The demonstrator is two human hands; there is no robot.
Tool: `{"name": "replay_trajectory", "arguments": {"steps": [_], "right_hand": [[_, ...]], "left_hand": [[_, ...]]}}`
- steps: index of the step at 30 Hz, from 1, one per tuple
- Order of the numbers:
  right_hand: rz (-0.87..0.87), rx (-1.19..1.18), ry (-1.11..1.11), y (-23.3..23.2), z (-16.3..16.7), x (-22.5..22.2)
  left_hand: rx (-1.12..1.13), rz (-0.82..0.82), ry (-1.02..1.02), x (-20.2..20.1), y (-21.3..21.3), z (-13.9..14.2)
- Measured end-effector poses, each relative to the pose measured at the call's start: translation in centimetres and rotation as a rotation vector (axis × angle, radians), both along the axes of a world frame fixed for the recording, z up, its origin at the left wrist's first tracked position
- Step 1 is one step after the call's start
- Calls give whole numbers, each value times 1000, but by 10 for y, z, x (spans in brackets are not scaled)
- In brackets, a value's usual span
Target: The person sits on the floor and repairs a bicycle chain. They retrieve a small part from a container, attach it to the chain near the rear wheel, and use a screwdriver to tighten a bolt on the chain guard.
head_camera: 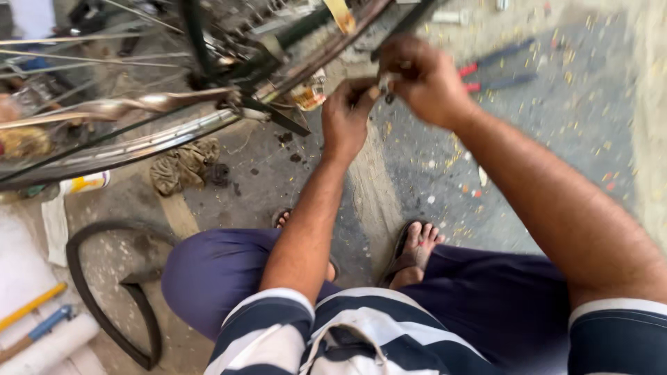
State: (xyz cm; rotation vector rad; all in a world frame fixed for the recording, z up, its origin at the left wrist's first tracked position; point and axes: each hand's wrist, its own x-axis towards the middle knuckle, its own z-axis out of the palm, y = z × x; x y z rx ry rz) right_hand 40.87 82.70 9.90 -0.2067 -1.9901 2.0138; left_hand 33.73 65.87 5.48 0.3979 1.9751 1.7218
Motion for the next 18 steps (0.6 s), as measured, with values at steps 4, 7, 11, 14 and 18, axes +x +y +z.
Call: {"name": "replay_trajectory", "arguments": {"steps": [4,7,11,14,18], "right_hand": [[-237,263,-372,-14,-52,7],[-314,6,-211,-37,-80,10],[-392,-357,-242,-50,-94,10],[-320,-270,-362,-52,-95,2],[-178,-330,-103,-55,-92,-11]], "left_hand": [[52,13,81,1,9,-50],[-37,-7,68,-2,12,-69],[-142,-83,177,-8,3,-75],[-162,-68,169,-12,-10,-75],[-220,-48,143,-16,-25,-76]]}}
